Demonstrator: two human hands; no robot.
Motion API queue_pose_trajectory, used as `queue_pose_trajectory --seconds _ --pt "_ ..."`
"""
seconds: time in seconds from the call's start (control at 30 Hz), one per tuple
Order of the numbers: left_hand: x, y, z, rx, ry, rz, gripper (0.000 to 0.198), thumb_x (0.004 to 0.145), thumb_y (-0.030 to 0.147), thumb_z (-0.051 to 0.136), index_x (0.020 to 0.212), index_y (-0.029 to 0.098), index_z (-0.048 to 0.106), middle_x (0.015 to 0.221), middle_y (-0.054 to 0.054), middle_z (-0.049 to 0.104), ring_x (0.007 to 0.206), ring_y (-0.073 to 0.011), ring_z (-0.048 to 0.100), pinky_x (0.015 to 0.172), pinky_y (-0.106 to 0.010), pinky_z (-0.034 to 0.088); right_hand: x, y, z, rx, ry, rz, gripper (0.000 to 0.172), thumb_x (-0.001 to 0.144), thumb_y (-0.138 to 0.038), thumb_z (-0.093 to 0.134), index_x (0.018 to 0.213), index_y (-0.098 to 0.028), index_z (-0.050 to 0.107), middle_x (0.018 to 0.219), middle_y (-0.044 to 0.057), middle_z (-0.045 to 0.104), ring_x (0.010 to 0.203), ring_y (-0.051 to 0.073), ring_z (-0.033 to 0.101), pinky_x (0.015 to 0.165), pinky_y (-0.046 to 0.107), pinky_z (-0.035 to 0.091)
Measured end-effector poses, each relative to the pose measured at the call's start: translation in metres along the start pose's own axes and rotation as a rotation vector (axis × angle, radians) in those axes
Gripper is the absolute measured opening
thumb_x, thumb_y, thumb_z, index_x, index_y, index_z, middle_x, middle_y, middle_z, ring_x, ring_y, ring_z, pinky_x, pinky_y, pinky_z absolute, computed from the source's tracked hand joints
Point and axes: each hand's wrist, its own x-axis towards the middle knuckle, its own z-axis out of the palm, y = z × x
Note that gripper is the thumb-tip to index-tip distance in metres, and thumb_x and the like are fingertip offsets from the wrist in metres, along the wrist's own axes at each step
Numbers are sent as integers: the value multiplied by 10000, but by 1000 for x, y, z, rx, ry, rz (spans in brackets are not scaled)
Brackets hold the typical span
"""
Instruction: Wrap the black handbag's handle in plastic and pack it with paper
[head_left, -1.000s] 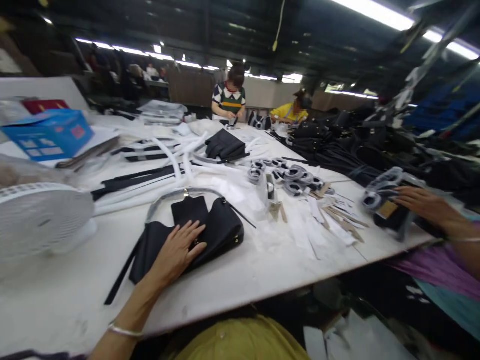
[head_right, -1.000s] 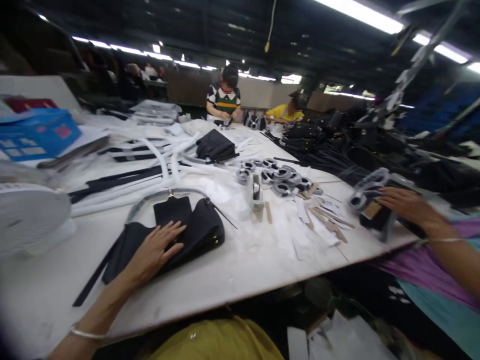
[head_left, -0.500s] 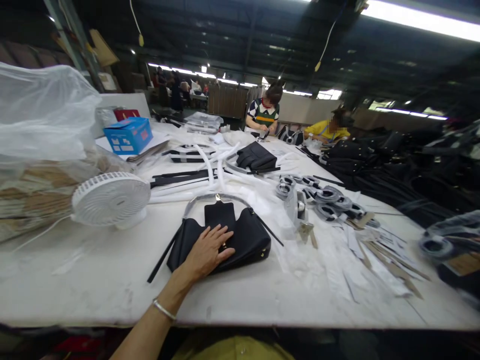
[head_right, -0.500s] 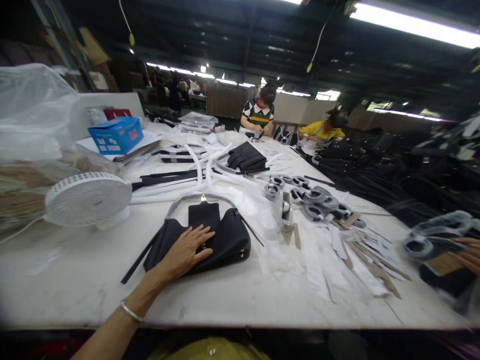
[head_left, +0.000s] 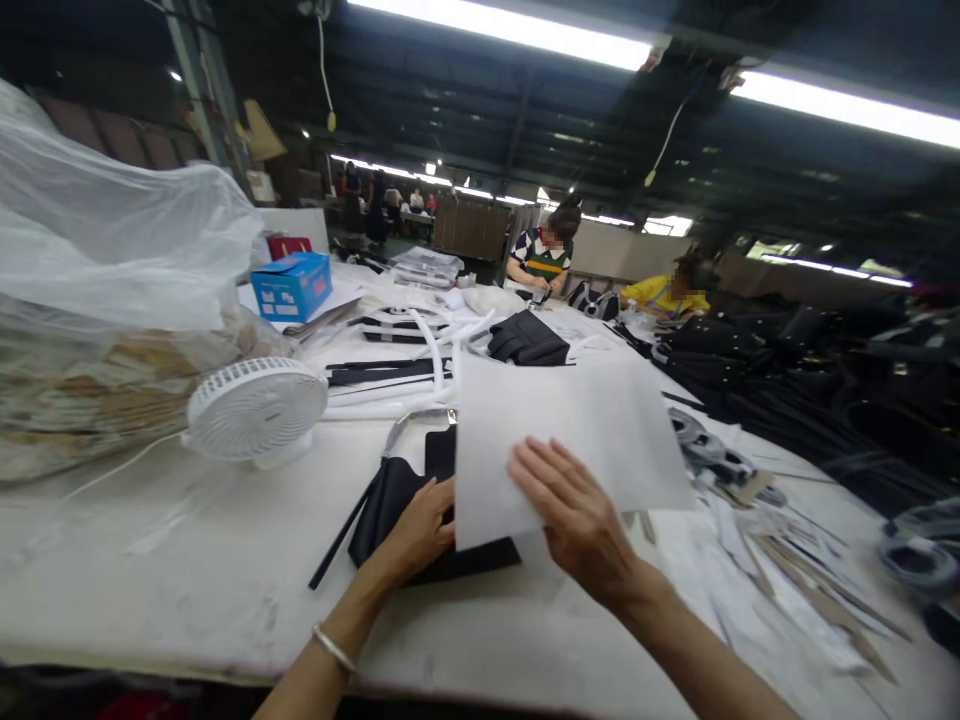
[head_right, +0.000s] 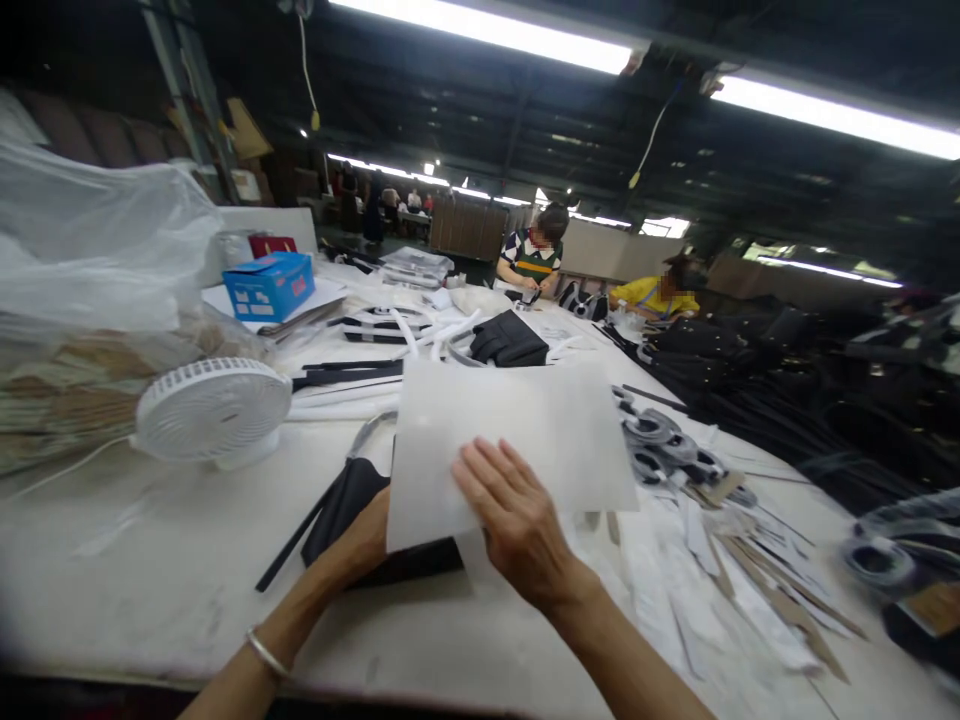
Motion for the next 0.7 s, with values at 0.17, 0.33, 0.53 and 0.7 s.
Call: queue_pose_trajectory --seconds 0.17,0.33,0.53,0.7 --pt "0 -2 -24 -851 294 -224 657 880 696 443 1196 153 635 1091 -153 720 1064 -301 658 875 -422 549 13 14 87 230 -313 -75 496 814 -33 430 1219 -238 630 1254 50 670 1221 210 574 1108 481 380" --pt "4 -11 -25 -851 341 -369 456 757 400 784 1072 89 673 976 -146 746 978 -307 690 852 -380 556 10 27 86 329 -487 -37 610 767 -104 553 1346 -297 534 1376 45 584 1298 209 501 1154 451 283" --pt "6 -17 -22 -908 579 -413 239 787 234 739 983 103 698 974 -139 752 997 -290 690 964 -387 514 -2 54 80 184 -516 812 995 686 -447 704 1520 -134 260 1578 181 256 1462 340 207 1159 500 236" --pt "10 -23 -18 -765 607 -428 234 814 217 696 1021 107 697 1041 -125 743 1058 -287 668 1029 -406 464 -3 86 65 295 -689 1017 838 742 -468 657 1472 -168 375 1276 129 630 1117 302 620 960 397 448"
